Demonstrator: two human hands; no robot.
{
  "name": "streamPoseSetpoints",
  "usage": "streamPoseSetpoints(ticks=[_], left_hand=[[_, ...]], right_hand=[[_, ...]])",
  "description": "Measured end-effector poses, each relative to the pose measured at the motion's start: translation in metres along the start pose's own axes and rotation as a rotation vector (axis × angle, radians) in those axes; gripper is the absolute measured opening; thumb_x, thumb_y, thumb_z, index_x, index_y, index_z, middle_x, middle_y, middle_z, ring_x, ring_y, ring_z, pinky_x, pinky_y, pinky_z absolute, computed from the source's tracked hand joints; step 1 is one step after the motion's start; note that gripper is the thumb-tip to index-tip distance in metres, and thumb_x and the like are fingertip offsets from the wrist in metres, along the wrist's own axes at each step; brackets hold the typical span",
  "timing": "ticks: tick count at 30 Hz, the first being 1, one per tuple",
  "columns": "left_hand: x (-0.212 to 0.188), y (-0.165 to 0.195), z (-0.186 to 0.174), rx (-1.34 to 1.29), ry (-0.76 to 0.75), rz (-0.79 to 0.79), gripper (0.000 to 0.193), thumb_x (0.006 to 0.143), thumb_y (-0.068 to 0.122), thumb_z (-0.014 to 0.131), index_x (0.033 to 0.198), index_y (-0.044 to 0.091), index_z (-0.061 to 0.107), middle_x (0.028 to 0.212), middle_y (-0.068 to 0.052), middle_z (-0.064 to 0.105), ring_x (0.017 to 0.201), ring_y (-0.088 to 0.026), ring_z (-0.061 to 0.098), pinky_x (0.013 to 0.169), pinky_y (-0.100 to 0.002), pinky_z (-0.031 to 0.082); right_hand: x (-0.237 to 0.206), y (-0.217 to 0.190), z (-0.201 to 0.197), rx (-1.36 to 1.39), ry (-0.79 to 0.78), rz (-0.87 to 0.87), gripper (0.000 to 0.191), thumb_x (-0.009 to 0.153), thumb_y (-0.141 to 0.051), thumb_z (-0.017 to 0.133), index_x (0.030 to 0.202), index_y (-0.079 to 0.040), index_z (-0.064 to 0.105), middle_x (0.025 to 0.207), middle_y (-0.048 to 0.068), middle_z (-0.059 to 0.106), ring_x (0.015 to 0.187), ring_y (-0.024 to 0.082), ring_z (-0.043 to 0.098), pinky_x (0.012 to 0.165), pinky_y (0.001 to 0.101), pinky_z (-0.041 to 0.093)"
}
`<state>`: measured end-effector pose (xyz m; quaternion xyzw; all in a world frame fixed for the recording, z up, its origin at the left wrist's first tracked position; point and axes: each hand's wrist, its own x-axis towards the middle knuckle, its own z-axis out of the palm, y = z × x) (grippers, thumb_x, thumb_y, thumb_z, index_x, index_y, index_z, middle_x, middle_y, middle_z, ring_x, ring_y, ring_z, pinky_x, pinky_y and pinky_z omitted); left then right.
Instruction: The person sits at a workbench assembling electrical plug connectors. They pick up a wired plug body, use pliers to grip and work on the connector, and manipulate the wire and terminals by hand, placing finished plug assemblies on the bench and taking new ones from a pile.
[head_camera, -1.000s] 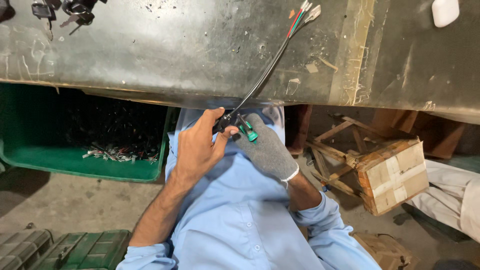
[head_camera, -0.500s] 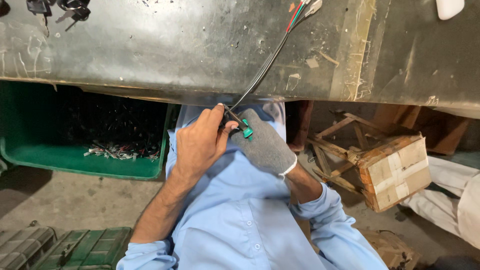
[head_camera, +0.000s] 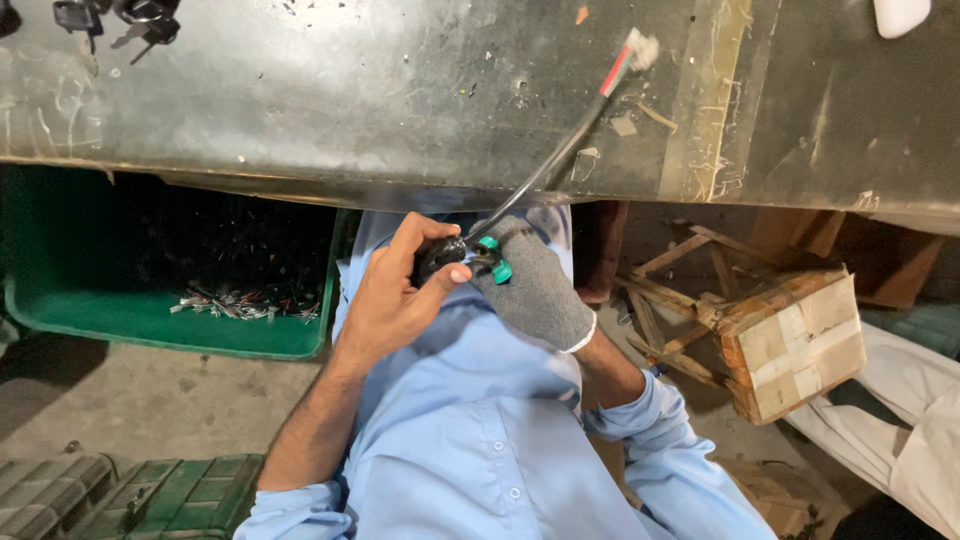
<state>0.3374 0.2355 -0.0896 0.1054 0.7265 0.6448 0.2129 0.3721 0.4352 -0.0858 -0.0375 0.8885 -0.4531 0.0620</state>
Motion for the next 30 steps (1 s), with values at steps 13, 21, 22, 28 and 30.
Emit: streamPoseSetpoints(ticks=[13, 21, 22, 28, 30], left_hand=[[0.002, -0.002, -0.003, -0.185, -0.144, -0.015, 0.042, 0.095, 0.031, 0.076, 0.122, 0.003, 0.061, 0.088, 0.002, 0.064, 0.08, -0.005, 0.049, 0.069, -0.023, 0.041], [0.003, -0.005, 0.002, -0.34, -0.123, -0.109, 0.041, 0.098, 0.034, 0.073, 0.12, 0.004, 0.057, 0.089, 0.005, 0.056, 0.08, -0.003, 0.047, 0.068, -0.021, 0.039], [0.002, -0.004, 0.002, -0.32, -0.114, -0.089, 0.04, 0.099, 0.034, 0.072, 0.121, 0.004, 0.057, 0.089, 0.005, 0.056, 0.08, -0.003, 0.047, 0.069, -0.021, 0.039], [0.0, 0.004, 0.012, -0.113, 0.026, -0.017, 0.043, 0.097, 0.025, 0.076, 0.127, 0.003, 0.055, 0.093, 0.0, 0.06, 0.082, -0.007, 0.053, 0.071, -0.024, 0.044], [0.0, 0.007, 0.015, 0.017, 0.096, 0.096, 0.048, 0.097, 0.021, 0.076, 0.133, 0.003, 0.05, 0.104, -0.002, 0.067, 0.089, -0.01, 0.064, 0.078, -0.026, 0.052]], right_hand=[[0.019, 0.015, -0.012, -0.171, -0.053, -0.095, 0.027, 0.069, -0.012, 0.078, 0.093, -0.011, 0.066, 0.088, 0.01, 0.066, 0.086, 0.035, 0.062, 0.078, 0.0458, 0.044], [0.014, 0.023, -0.009, 0.042, -0.179, 0.09, 0.029, 0.079, -0.013, 0.074, 0.106, -0.009, 0.065, 0.088, 0.009, 0.071, 0.085, 0.029, 0.072, 0.072, 0.0394, 0.053], [0.013, 0.022, -0.008, 0.018, -0.183, 0.086, 0.028, 0.081, -0.015, 0.076, 0.106, -0.008, 0.066, 0.089, 0.01, 0.071, 0.085, 0.03, 0.071, 0.072, 0.0402, 0.053], [0.004, 0.008, -0.013, 0.036, -0.127, 0.086, 0.033, 0.088, -0.023, 0.078, 0.114, -0.007, 0.064, 0.096, 0.012, 0.072, 0.091, 0.028, 0.071, 0.081, 0.0391, 0.053], [0.001, 0.002, -0.016, -0.03, -0.06, 0.068, 0.039, 0.088, -0.024, 0.078, 0.118, -0.007, 0.061, 0.094, 0.011, 0.072, 0.092, 0.028, 0.07, 0.087, 0.0397, 0.049]])
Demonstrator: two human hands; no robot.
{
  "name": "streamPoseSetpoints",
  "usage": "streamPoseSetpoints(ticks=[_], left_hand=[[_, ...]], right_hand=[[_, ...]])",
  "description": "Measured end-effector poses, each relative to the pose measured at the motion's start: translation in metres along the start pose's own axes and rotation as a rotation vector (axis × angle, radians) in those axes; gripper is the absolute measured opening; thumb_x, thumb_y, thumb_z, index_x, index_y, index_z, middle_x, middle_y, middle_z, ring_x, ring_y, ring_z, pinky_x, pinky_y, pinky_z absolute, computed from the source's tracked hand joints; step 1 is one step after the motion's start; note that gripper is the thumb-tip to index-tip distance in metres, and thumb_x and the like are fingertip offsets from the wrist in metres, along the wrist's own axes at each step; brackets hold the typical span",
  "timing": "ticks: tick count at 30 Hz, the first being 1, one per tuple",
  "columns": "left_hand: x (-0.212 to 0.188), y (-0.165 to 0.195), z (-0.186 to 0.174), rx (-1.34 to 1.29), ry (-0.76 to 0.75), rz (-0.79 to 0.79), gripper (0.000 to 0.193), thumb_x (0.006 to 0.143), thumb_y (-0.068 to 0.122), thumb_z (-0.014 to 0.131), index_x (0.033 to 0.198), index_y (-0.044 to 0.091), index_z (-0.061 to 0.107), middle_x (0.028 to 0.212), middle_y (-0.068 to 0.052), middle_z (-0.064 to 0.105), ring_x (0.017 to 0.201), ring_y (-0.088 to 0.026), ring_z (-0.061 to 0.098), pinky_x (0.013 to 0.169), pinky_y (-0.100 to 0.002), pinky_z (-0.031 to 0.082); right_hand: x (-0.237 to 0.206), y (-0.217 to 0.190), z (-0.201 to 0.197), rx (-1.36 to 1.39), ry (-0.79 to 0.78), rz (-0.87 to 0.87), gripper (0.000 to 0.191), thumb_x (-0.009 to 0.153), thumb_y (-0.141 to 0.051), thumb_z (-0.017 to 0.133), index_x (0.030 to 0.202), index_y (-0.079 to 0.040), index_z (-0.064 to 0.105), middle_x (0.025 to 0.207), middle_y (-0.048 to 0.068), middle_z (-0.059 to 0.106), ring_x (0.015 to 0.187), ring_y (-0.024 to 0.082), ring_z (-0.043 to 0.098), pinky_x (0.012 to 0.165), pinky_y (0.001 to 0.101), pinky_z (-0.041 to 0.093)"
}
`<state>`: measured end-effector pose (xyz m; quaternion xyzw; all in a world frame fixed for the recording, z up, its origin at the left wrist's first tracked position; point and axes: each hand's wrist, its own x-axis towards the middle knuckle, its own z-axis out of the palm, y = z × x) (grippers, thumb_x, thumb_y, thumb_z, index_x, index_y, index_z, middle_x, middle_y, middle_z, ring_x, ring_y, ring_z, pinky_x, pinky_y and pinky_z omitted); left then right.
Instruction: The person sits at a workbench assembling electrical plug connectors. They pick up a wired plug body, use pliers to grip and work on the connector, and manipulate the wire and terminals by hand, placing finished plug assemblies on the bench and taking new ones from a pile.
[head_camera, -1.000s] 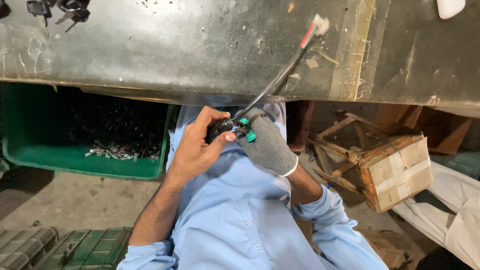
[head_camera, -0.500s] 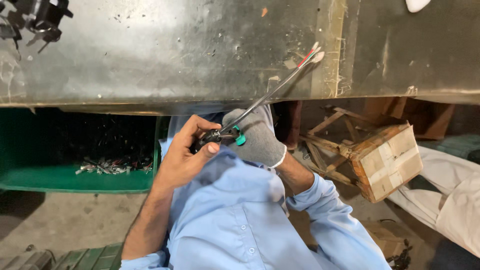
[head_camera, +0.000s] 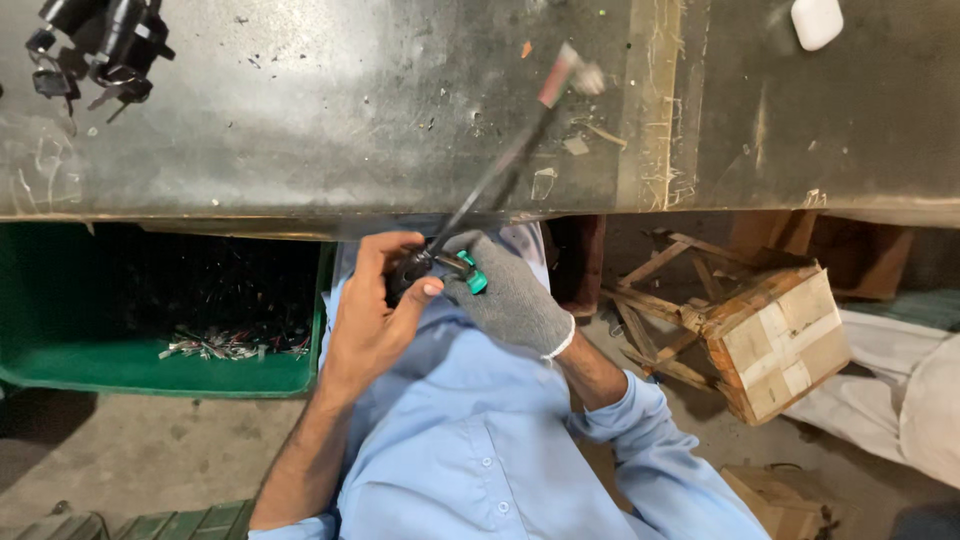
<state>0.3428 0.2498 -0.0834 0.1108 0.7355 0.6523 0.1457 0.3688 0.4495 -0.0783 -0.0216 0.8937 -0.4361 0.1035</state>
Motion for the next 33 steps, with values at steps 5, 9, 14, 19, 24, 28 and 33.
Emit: streamPoseSetpoints(ticks=[5, 9, 14, 19, 24, 28, 33], left_hand=[[0.002, 0.005, 0.003, 0.036, 0.042, -0.013, 0.051, 0.099, 0.015, 0.074, 0.14, 0.004, 0.046, 0.103, -0.007, 0.063, 0.089, -0.014, 0.061, 0.079, -0.03, 0.053], [0.002, 0.004, 0.003, 0.044, 0.037, -0.054, 0.054, 0.097, 0.015, 0.074, 0.141, 0.005, 0.044, 0.1, -0.005, 0.062, 0.084, -0.012, 0.06, 0.073, -0.027, 0.051], [-0.001, 0.001, 0.002, 0.005, 0.038, -0.024, 0.053, 0.099, 0.013, 0.074, 0.142, 0.005, 0.044, 0.098, -0.004, 0.06, 0.082, -0.01, 0.055, 0.072, -0.026, 0.048], [0.0, 0.001, 0.0, 0.024, 0.039, -0.011, 0.053, 0.099, 0.014, 0.074, 0.141, 0.004, 0.044, 0.1, -0.004, 0.059, 0.083, -0.01, 0.054, 0.072, -0.026, 0.047], [0.007, 0.004, -0.005, -0.001, 0.047, -0.038, 0.053, 0.098, 0.015, 0.074, 0.142, 0.005, 0.044, 0.095, -0.003, 0.059, 0.081, -0.01, 0.053, 0.072, -0.025, 0.046], [0.016, 0.004, -0.009, -0.009, 0.051, 0.007, 0.052, 0.1, 0.014, 0.073, 0.142, 0.004, 0.044, 0.096, -0.003, 0.06, 0.086, -0.01, 0.055, 0.077, -0.025, 0.048], [0.019, 0.004, -0.012, -0.002, 0.069, 0.003, 0.052, 0.099, 0.013, 0.073, 0.142, 0.004, 0.044, 0.094, -0.003, 0.061, 0.085, -0.009, 0.057, 0.077, -0.025, 0.049]], right_hand=[[-0.012, 0.0, -0.009, -0.128, 0.093, -0.098, 0.037, 0.087, -0.024, 0.079, 0.116, -0.008, 0.061, 0.091, 0.01, 0.071, 0.09, 0.029, 0.068, 0.107, 0.0495, 0.039], [-0.021, 0.004, -0.009, 0.139, -0.051, 0.22, 0.042, 0.09, -0.031, 0.074, 0.12, -0.008, 0.057, 0.095, 0.012, 0.068, 0.084, 0.029, 0.069, 0.076, 0.0388, 0.054], [-0.024, 0.004, -0.005, 0.104, -0.085, 0.225, 0.038, 0.093, -0.031, 0.072, 0.116, -0.007, 0.055, 0.087, 0.016, 0.068, 0.081, 0.033, 0.069, 0.07, 0.0428, 0.051], [-0.023, -0.003, -0.006, 0.066, -0.116, 0.293, 0.042, 0.088, -0.031, 0.076, 0.115, -0.006, 0.055, 0.081, 0.017, 0.068, 0.077, 0.034, 0.07, 0.068, 0.0441, 0.051], [-0.019, -0.008, -0.008, 0.085, -0.048, 0.182, 0.044, 0.088, -0.028, 0.076, 0.117, -0.005, 0.053, 0.086, 0.015, 0.068, 0.079, 0.034, 0.069, 0.068, 0.0427, 0.052], [-0.013, -0.011, -0.012, 0.078, -0.016, 0.137, 0.038, 0.091, -0.026, 0.077, 0.115, -0.005, 0.056, 0.089, 0.014, 0.068, 0.081, 0.032, 0.069, 0.071, 0.041, 0.052], [-0.006, -0.018, -0.022, 0.065, 0.055, -0.038, 0.034, 0.09, -0.022, 0.077, 0.113, -0.006, 0.058, 0.097, 0.014, 0.067, 0.085, 0.028, 0.068, 0.075, 0.0384, 0.053]])
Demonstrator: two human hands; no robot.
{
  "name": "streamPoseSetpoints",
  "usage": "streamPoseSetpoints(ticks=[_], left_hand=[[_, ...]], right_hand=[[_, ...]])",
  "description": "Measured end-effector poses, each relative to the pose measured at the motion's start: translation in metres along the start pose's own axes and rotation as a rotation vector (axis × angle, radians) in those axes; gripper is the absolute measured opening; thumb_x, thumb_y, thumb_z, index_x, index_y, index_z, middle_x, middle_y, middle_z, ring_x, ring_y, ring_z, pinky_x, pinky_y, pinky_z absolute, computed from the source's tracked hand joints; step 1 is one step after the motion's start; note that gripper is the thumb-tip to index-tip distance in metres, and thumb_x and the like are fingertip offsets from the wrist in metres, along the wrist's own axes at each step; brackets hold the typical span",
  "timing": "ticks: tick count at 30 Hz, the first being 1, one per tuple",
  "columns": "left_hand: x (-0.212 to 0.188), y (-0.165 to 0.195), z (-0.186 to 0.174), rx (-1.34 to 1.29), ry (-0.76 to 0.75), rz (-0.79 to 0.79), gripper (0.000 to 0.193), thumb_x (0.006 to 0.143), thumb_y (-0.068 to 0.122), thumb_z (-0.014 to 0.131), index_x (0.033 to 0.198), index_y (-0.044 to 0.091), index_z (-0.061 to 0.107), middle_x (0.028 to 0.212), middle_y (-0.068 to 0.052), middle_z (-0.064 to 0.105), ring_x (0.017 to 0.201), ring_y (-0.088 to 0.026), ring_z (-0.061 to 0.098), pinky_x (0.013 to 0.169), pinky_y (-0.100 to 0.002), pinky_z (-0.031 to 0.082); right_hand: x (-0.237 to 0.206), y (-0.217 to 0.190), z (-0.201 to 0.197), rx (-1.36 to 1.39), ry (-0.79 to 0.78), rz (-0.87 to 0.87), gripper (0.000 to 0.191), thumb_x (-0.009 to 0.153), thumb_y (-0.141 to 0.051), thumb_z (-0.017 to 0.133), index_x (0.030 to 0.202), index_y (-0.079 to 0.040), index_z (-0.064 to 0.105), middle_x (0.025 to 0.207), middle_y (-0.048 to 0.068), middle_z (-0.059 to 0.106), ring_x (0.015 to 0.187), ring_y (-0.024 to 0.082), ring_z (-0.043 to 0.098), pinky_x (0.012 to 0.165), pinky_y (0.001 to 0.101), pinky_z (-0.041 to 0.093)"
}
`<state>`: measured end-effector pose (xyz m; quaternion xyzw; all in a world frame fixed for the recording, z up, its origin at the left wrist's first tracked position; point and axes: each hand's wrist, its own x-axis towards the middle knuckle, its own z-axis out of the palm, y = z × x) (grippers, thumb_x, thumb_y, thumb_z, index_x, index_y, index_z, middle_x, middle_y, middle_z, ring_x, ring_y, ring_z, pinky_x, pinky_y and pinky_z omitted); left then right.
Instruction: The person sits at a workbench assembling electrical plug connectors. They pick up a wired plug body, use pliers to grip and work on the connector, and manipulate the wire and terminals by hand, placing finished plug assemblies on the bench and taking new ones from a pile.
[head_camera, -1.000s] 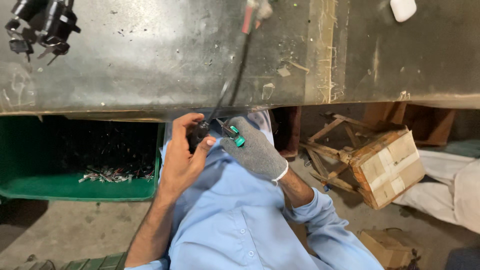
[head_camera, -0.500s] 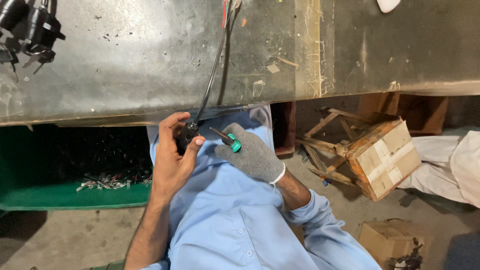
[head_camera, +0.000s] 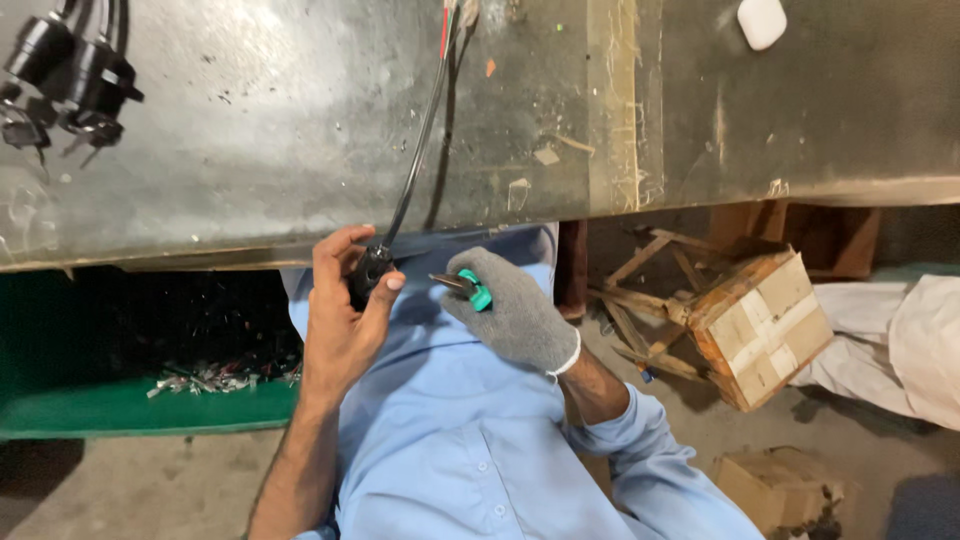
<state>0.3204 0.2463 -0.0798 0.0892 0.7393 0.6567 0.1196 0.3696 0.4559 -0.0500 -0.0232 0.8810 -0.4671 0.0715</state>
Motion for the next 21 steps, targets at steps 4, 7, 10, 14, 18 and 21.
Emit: streamPoseSetpoints(ticks=[4, 7, 10, 14, 18, 21], left_hand=[[0.001, 0.0, -0.001, -0.032, 0.007, -0.006, 0.051, 0.1, 0.011, 0.071, 0.142, 0.004, 0.044, 0.098, -0.004, 0.06, 0.086, -0.01, 0.055, 0.078, -0.025, 0.048], [0.002, -0.002, -0.002, -0.05, -0.002, -0.032, 0.051, 0.1, 0.011, 0.072, 0.142, 0.004, 0.044, 0.096, -0.003, 0.059, 0.084, -0.009, 0.054, 0.075, -0.024, 0.047], [0.002, -0.005, -0.004, -0.039, -0.003, -0.004, 0.051, 0.101, 0.012, 0.072, 0.142, 0.004, 0.043, 0.097, -0.003, 0.059, 0.086, -0.009, 0.054, 0.077, -0.024, 0.047], [-0.001, -0.007, -0.005, -0.049, -0.01, -0.03, 0.05, 0.1, 0.013, 0.072, 0.14, 0.004, 0.043, 0.097, -0.003, 0.06, 0.086, -0.009, 0.055, 0.077, -0.024, 0.048], [-0.001, -0.007, -0.004, -0.038, -0.015, -0.042, 0.049, 0.1, 0.012, 0.072, 0.139, 0.003, 0.043, 0.1, -0.003, 0.061, 0.089, -0.011, 0.057, 0.08, -0.025, 0.05], [-0.001, -0.007, 0.0, -0.042, 0.001, 0.058, 0.047, 0.101, 0.009, 0.073, 0.136, 0.001, 0.042, 0.11, -0.007, 0.062, 0.099, -0.013, 0.061, 0.089, -0.027, 0.051]], right_hand=[[0.004, -0.008, 0.0, 0.023, 0.019, 0.167, 0.034, 0.092, -0.022, 0.076, 0.115, -0.005, 0.058, 0.094, 0.013, 0.068, 0.082, 0.027, 0.068, 0.073, 0.0387, 0.054], [0.002, -0.013, 0.003, 0.062, -0.02, 0.239, 0.036, 0.092, -0.024, 0.075, 0.117, -0.006, 0.057, 0.093, 0.013, 0.068, 0.08, 0.026, 0.069, 0.072, 0.039, 0.055], [0.0, -0.014, 0.009, 0.044, -0.056, 0.263, 0.038, 0.092, -0.027, 0.075, 0.118, -0.006, 0.057, 0.091, 0.014, 0.068, 0.079, 0.028, 0.068, 0.071, 0.0399, 0.053], [-0.003, -0.013, 0.015, 0.027, -0.043, 0.22, 0.044, 0.087, -0.028, 0.078, 0.116, -0.005, 0.055, 0.09, 0.016, 0.067, 0.079, 0.031, 0.067, 0.07, 0.0409, 0.053], [-0.005, -0.011, 0.015, 0.065, -0.033, 0.216, 0.044, 0.086, -0.026, 0.078, 0.115, -0.004, 0.054, 0.088, 0.017, 0.067, 0.077, 0.032, 0.068, 0.069, 0.0414, 0.052], [-0.005, -0.009, 0.015, 0.084, -0.01, 0.261, 0.038, 0.092, -0.027, 0.073, 0.116, -0.004, 0.055, 0.089, 0.018, 0.069, 0.08, 0.031, 0.069, 0.071, 0.042, 0.053]])
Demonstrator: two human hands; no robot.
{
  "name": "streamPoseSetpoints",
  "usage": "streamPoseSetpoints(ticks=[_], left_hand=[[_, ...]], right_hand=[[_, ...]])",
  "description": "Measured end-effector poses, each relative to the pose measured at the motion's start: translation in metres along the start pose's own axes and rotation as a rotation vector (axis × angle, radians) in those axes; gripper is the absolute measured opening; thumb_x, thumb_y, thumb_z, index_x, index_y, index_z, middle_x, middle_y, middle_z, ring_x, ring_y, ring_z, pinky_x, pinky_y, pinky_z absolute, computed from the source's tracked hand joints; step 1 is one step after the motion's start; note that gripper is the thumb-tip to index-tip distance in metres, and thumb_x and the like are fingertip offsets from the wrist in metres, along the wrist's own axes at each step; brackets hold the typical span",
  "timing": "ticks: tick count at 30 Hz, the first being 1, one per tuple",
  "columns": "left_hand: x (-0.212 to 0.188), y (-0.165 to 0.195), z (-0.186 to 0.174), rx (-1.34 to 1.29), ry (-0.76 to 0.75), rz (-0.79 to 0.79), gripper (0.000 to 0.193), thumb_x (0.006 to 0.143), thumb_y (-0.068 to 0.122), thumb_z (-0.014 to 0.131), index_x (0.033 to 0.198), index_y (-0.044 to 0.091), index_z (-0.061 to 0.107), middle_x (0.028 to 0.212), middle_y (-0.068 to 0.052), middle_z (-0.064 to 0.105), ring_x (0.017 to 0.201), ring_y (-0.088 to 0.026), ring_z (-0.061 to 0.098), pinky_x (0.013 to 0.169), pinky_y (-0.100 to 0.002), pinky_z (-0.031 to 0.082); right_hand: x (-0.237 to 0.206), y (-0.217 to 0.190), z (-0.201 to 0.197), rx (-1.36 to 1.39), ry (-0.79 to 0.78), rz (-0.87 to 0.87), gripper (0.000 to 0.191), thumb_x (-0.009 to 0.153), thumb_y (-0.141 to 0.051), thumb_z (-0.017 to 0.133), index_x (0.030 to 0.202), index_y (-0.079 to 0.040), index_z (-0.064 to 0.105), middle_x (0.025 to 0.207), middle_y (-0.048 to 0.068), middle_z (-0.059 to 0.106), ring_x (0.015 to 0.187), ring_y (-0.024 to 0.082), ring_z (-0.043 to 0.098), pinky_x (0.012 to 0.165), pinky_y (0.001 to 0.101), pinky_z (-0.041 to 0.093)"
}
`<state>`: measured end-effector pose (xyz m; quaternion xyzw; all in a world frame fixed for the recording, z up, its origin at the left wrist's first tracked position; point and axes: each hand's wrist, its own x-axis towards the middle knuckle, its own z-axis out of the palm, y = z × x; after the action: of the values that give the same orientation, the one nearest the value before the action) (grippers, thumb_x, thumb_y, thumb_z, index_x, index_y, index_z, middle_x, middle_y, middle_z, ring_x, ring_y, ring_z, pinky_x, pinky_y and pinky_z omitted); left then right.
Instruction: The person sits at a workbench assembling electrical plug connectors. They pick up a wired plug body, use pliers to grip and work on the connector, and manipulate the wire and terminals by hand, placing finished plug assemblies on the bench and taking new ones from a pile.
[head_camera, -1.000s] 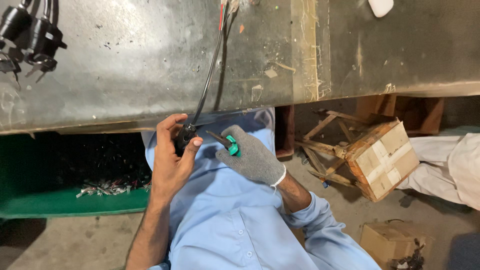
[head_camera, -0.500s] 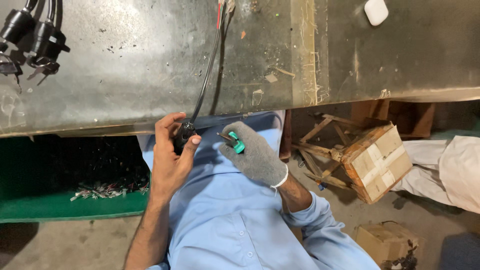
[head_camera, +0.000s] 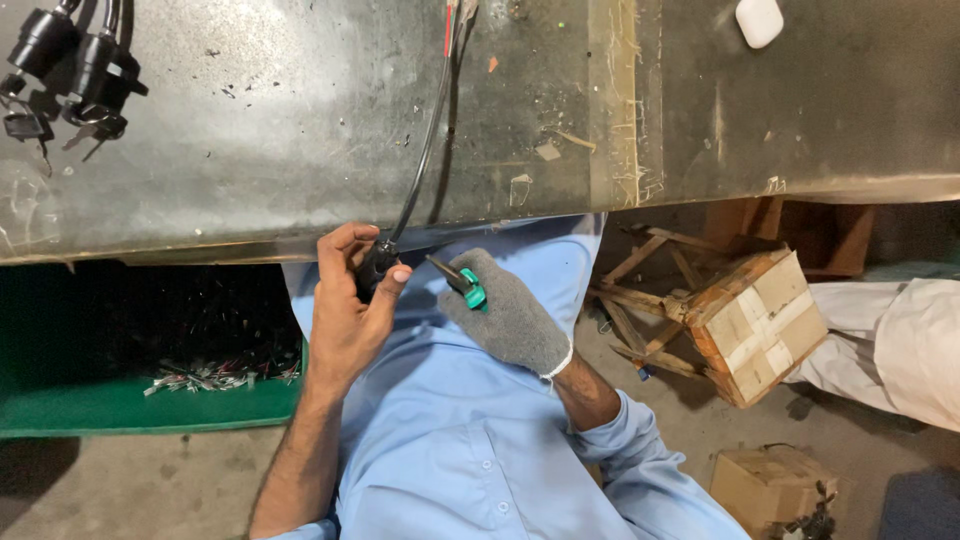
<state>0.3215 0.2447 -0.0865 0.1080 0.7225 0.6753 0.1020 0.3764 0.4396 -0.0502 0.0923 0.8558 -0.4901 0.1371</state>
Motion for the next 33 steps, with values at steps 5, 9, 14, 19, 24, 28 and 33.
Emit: streamPoseSetpoints(ticks=[5, 9, 14, 19, 24, 28, 33], left_hand=[[-0.002, 0.0, 0.006, 0.158, -0.005, -0.041, 0.044, 0.096, 0.006, 0.072, 0.131, 0.0, 0.045, 0.097, -0.01, 0.074, 0.087, -0.018, 0.074, 0.076, -0.028, 0.056], [-0.003, 0.0, 0.009, 0.245, -0.067, 0.025, 0.04, 0.097, 0.005, 0.068, 0.13, 0.0, 0.047, 0.094, -0.008, 0.079, 0.084, -0.023, 0.078, 0.07, -0.03, 0.058], [-0.003, -0.001, 0.017, 0.328, -0.045, 0.05, 0.039, 0.096, 0.01, 0.074, 0.127, -0.001, 0.053, 0.092, -0.01, 0.077, 0.075, -0.024, 0.075, 0.064, -0.033, 0.056], [-0.005, 0.0, 0.021, 0.477, -0.014, 0.118, 0.042, 0.093, 0.015, 0.08, 0.125, 0.0, 0.059, 0.097, -0.015, 0.072, 0.069, -0.028, 0.071, 0.058, -0.037, 0.053], [-0.006, 0.002, 0.027, 0.693, -0.035, 0.111, 0.039, 0.094, 0.02, 0.079, 0.124, 0.002, 0.062, 0.092, -0.014, 0.069, 0.073, -0.035, 0.068, 0.057, -0.044, 0.049], [-0.012, -0.001, 0.018, 0.321, -0.1, -0.011, 0.035, 0.1, 0.023, 0.069, 0.126, 0.003, 0.059, 0.092, -0.007, 0.069, 0.075, -0.021, 0.065, 0.061, -0.034, 0.049], [-0.011, -0.021, 0.008, -0.361, -0.26, -0.251, 0.032, 0.104, 0.031, 0.063, 0.121, 0.005, 0.055, 0.087, 0.0, 0.063, 0.078, -0.006, 0.054, 0.064, -0.024, 0.042]], right_hand=[[0.001, 0.002, 0.001, -0.01, -0.007, 0.158, 0.039, 0.093, -0.028, 0.071, 0.12, -0.005, 0.056, 0.094, 0.02, 0.07, 0.083, 0.033, 0.07, 0.074, 0.0426, 0.054], [0.002, 0.004, 0.003, -0.023, -0.028, 0.204, 0.046, 0.09, -0.028, 0.07, 0.128, -0.009, 0.053, 0.104, 0.019, 0.071, 0.091, 0.036, 0.073, 0.076, 0.0439, 0.055], [0.002, 0.01, 0.001, -0.092, -0.034, 0.123, 0.049, 0.088, -0.027, 0.073, 0.128, -0.008, 0.052, 0.109, 0.021, 0.071, 0.103, 0.043, 0.068, 0.079, 0.0474, 0.054], [0.003, 0.02, 0.004, -0.117, -0.025, 0.029, 0.044, 0.09, -0.026, 0.073, 0.124, -0.007, 0.053, 0.102, 0.02, 0.071, 0.097, 0.043, 0.07, 0.076, 0.0479, 0.054], [0.012, 0.034, 0.012, -0.169, -0.063, 0.02, 0.038, 0.094, -0.027, 0.072, 0.12, -0.006, 0.054, 0.088, 0.02, 0.071, 0.086, 0.044, 0.069, 0.069, 0.0523, 0.049], [0.011, 0.041, 0.009, -0.203, -0.025, -0.135, 0.038, 0.089, -0.02, 0.074, 0.117, -0.005, 0.055, 0.087, 0.019, 0.069, 0.083, 0.041, 0.069, 0.068, 0.0482, 0.052], [0.02, 0.037, 0.005, 0.048, -0.102, -0.178, 0.032, 0.087, -0.011, 0.073, 0.115, -0.006, 0.058, 0.09, 0.014, 0.074, 0.083, 0.032, 0.075, 0.069, 0.0398, 0.056]])
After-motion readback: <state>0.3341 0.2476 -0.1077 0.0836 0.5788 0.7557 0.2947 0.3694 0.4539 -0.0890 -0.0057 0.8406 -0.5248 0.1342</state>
